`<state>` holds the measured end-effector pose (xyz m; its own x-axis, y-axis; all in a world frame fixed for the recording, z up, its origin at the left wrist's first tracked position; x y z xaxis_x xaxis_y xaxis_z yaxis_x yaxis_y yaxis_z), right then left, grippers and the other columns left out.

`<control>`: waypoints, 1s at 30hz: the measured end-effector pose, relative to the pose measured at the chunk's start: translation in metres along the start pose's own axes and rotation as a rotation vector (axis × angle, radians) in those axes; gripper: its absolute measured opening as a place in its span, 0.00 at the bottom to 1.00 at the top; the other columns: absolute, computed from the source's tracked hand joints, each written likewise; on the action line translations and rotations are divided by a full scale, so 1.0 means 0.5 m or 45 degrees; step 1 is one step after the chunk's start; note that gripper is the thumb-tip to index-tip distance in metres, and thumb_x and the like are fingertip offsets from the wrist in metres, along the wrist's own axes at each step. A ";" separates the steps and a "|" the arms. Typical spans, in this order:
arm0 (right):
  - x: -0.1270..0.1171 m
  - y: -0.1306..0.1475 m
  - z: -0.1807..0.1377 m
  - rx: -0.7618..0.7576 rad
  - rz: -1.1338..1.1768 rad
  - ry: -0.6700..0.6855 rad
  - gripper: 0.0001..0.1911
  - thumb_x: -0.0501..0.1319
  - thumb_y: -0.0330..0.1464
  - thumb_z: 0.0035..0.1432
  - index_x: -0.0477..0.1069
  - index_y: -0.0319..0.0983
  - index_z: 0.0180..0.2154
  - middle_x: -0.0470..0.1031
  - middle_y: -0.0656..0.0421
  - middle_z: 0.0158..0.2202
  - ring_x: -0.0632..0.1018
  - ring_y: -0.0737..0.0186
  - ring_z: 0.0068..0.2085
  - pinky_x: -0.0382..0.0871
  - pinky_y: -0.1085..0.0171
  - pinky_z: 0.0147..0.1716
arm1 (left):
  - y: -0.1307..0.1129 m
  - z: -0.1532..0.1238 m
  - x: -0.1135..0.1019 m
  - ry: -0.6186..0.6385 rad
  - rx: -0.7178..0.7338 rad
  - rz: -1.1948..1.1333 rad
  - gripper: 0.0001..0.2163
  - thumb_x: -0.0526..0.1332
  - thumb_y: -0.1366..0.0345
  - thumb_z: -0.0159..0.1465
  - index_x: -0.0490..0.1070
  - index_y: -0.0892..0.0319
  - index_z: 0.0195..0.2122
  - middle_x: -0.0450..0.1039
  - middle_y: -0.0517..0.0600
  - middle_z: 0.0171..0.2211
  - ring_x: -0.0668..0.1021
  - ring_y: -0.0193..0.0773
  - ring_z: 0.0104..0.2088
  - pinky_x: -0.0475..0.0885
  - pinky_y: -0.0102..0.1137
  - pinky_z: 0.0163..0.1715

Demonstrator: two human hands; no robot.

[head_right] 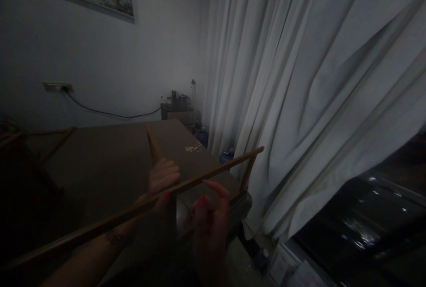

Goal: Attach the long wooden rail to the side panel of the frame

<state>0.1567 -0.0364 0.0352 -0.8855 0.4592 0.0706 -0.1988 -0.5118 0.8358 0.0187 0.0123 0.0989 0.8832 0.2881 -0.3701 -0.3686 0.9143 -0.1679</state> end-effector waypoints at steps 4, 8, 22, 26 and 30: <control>0.021 -0.034 -0.016 0.279 0.264 0.088 0.17 0.53 0.42 0.68 0.58 0.44 0.54 0.63 0.72 0.19 0.66 0.73 0.15 0.61 0.76 0.15 | -0.015 0.004 -0.004 -0.036 0.133 -0.015 0.24 0.34 0.53 0.69 0.57 0.54 0.21 0.53 0.46 0.19 0.60 0.40 0.23 0.59 0.39 0.28; 0.025 -0.021 -0.022 0.121 0.148 0.221 0.09 0.52 0.38 0.69 0.65 0.43 0.47 0.66 0.70 0.19 0.70 0.72 0.17 0.64 0.75 0.16 | -0.006 0.001 -0.001 -0.037 0.061 -0.013 0.23 0.34 0.54 0.69 0.59 0.54 0.22 0.56 0.47 0.19 0.63 0.42 0.24 0.61 0.40 0.30; 0.021 0.087 -0.033 -0.900 -0.552 0.539 0.18 0.56 0.24 0.65 0.68 0.43 0.54 0.77 0.60 0.32 0.75 0.64 0.33 0.73 0.66 0.34 | -0.002 -0.005 -0.004 -0.070 0.002 -0.013 0.27 0.34 0.51 0.69 0.60 0.54 0.21 0.56 0.47 0.19 0.65 0.41 0.25 0.65 0.41 0.32; 0.032 0.071 -0.022 -0.533 -0.332 0.498 0.14 0.53 0.27 0.67 0.69 0.45 0.51 0.79 0.60 0.36 0.78 0.67 0.31 0.73 0.69 0.31 | 0.004 -0.006 0.009 0.014 0.095 0.013 0.26 0.33 0.51 0.70 0.59 0.55 0.21 0.57 0.47 0.19 0.64 0.41 0.24 0.63 0.40 0.30; 0.039 0.009 -0.026 0.026 0.074 0.471 0.08 0.54 0.35 0.68 0.70 0.44 0.46 0.74 0.66 0.23 0.76 0.71 0.23 0.69 0.74 0.23 | 0.001 -0.006 0.006 -0.043 0.179 0.013 0.25 0.33 0.52 0.70 0.56 0.54 0.20 0.55 0.46 0.18 0.61 0.39 0.22 0.61 0.38 0.27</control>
<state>0.1329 -0.0390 0.0331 -0.9877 0.1342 -0.0803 -0.1386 -0.5131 0.8471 0.0204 0.0127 0.0948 0.8897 0.3052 -0.3395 -0.3358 0.9413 -0.0338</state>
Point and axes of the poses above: each hand's wrist, its own z-axis towards the middle knuckle, its own x-axis out of the palm, y = z × x, the point moved 8 cm from there along z, towards the middle knuckle
